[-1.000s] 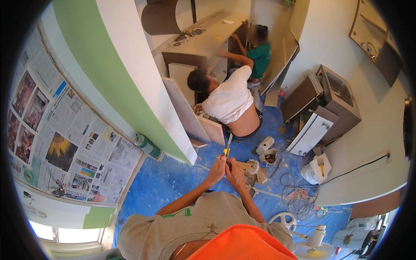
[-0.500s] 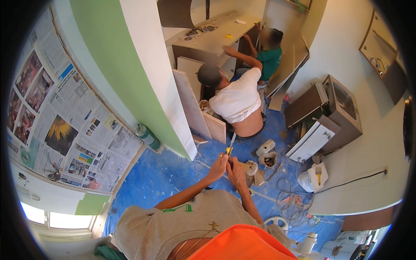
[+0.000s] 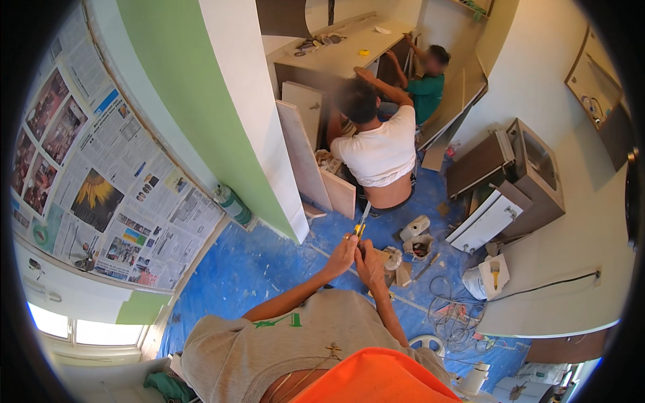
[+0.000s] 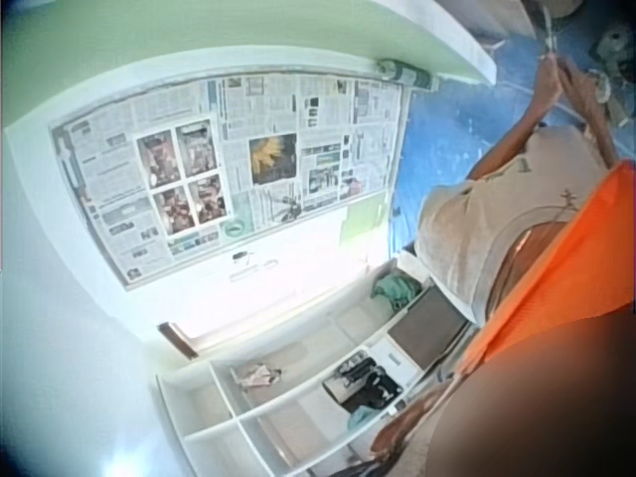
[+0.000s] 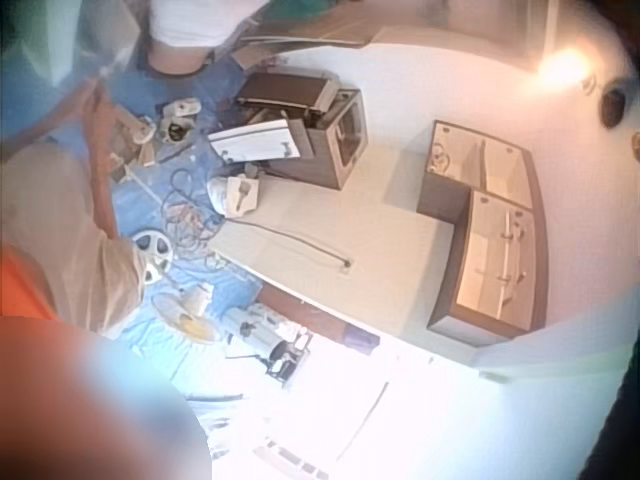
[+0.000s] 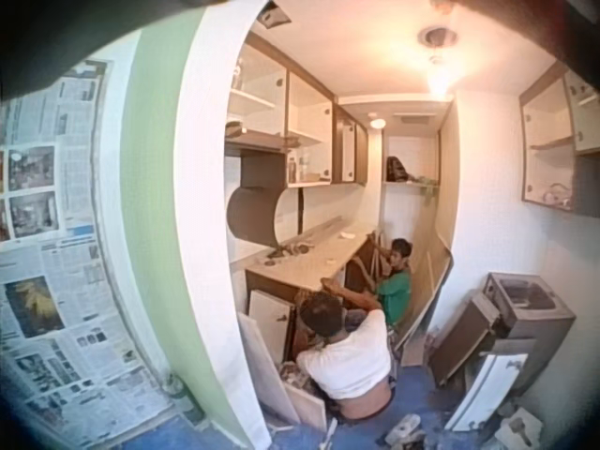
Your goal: The person uses a utility knife to trim the edge of a wooden cabinet. They first select the knife from a workbench, then walk to the cabinet and carefully cut along the edge to remove excess material.
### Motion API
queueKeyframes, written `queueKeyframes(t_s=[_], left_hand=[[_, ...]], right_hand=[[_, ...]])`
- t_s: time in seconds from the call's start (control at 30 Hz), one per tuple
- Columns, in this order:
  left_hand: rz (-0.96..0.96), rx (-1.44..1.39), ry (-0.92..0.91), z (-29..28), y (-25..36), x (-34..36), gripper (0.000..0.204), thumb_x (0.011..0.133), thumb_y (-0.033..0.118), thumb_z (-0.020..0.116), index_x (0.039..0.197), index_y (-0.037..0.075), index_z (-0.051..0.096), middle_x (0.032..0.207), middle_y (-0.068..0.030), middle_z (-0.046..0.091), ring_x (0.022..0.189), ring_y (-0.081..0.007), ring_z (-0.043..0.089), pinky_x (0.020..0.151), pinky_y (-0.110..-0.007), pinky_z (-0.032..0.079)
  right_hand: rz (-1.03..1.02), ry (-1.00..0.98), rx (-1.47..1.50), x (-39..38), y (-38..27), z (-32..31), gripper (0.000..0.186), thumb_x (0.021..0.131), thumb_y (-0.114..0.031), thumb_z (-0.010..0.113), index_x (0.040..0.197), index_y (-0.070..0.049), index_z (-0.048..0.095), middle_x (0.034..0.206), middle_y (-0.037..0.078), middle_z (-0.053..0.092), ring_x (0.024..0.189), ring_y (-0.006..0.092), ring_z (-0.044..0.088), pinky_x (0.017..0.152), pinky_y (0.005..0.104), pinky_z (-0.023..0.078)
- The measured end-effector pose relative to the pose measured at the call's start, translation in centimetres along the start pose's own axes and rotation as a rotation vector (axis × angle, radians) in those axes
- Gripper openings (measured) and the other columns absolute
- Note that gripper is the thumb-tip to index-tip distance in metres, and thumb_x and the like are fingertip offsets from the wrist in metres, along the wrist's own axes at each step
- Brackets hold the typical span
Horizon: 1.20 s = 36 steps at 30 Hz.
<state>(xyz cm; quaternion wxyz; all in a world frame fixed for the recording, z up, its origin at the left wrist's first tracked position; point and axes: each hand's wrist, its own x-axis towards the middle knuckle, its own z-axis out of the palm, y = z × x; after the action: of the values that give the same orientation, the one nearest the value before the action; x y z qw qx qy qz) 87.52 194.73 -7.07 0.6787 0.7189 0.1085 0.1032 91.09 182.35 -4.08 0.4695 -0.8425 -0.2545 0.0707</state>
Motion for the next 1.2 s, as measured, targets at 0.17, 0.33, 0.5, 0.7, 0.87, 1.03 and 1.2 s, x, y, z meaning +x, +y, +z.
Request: queueKeyframes(t_s=[0.17,0.33,0.5,0.7,0.87,1.03,1.2], left_hand=[[0.086,0.041,0.013,0.4,-0.2,0.1,0.041,0.107,0.035,0.032,0.098,-0.001,0.049,0.082,-0.0141,0.051,0.076,-0.0268,0.053,0.074,-0.039,0.044],[0.097,0.063,0.000,0.7,0.2,0.0,0.041,0.107,0.036,0.031,0.098,0.000,0.049,0.083,-0.0113,0.049,0.077,-0.0236,0.050,0.073,-0.037,0.042],[0.084,0.096,0.031,0.9,0.3,-0.2,0.041,0.107,0.036,0.032,0.099,0.000,0.049,0.082,-0.0141,0.052,0.078,-0.0278,0.053,0.074,-0.039,0.044],[0.136,0.084,0.069,0.7,0.9,-0.5,0.040,0.107,0.035,0.031,0.098,0.000,0.048,0.082,-0.0136,0.051,0.077,-0.0267,0.052,0.072,-0.038,0.043],[0.164,0.102,0.139,1.2,1.7,-1.3,0.043,0.107,0.036,0.030,0.097,0.000,0.051,0.069,-0.0073,0.052,0.066,-0.0199,0.052,0.066,-0.034,0.043],[0.089,0.082,0.154,2.5,0.9,-1.3,0.046,0.107,0.037,0.030,0.101,-0.003,0.053,0.056,-0.0064,0.055,0.050,-0.0176,0.050,0.053,-0.032,0.041],[0.086,0.129,0.131,3.9,0.1,-1.4,0.044,0.107,0.037,0.029,0.106,-0.001,0.051,0.056,-0.0050,0.053,0.050,-0.0151,0.046,0.050,-0.031,0.037]], right_hand=[[0.020,-0.008,0.014,-0.1,0.3,-0.3,0.023,0.096,-0.027,0.057,0.102,-0.005,0.052,0.087,0.021,0.067,0.083,0.0432,0.065,0.069,0.0499,0.049],[0.039,-0.004,-0.002,-0.2,0.5,-0.5,0.025,0.096,-0.029,0.057,0.102,-0.005,0.052,0.088,0.023,0.067,0.083,0.0445,0.064,0.069,0.0513,0.049],[0.037,-0.014,0.017,-0.3,0.5,-0.7,0.027,0.096,-0.030,0.057,0.103,-0.005,0.052,0.087,0.024,0.066,0.083,0.0456,0.063,0.069,0.0520,0.048],[-0.024,-0.039,0.039,-0.1,0.5,-0.6,0.026,0.097,-0.029,0.056,0.104,-0.005,0.051,0.083,0.024,0.065,0.081,0.0458,0.063,0.068,0.0525,0.047],[-0.099,-0.009,0.000,0.0,0.5,-0.7,0.023,0.096,-0.027,0.057,0.103,-0.006,0.052,0.081,0.023,0.065,0.076,0.0442,0.062,0.065,0.0531,0.046],[-0.077,-0.015,-0.088,-0.2,1.0,-1.2,0.023,0.095,-0.029,0.056,0.099,-0.006,0.053,0.079,0.022,0.065,0.073,0.0438,0.061,0.063,0.0535,0.045],[-0.059,-0.014,-0.077,-0.7,2.7,-1.6,0.026,0.095,-0.033,0.055,0.098,-0.007,0.054,0.076,0.021,0.064,0.072,0.0442,0.062,0.063,0.0533,0.046]])
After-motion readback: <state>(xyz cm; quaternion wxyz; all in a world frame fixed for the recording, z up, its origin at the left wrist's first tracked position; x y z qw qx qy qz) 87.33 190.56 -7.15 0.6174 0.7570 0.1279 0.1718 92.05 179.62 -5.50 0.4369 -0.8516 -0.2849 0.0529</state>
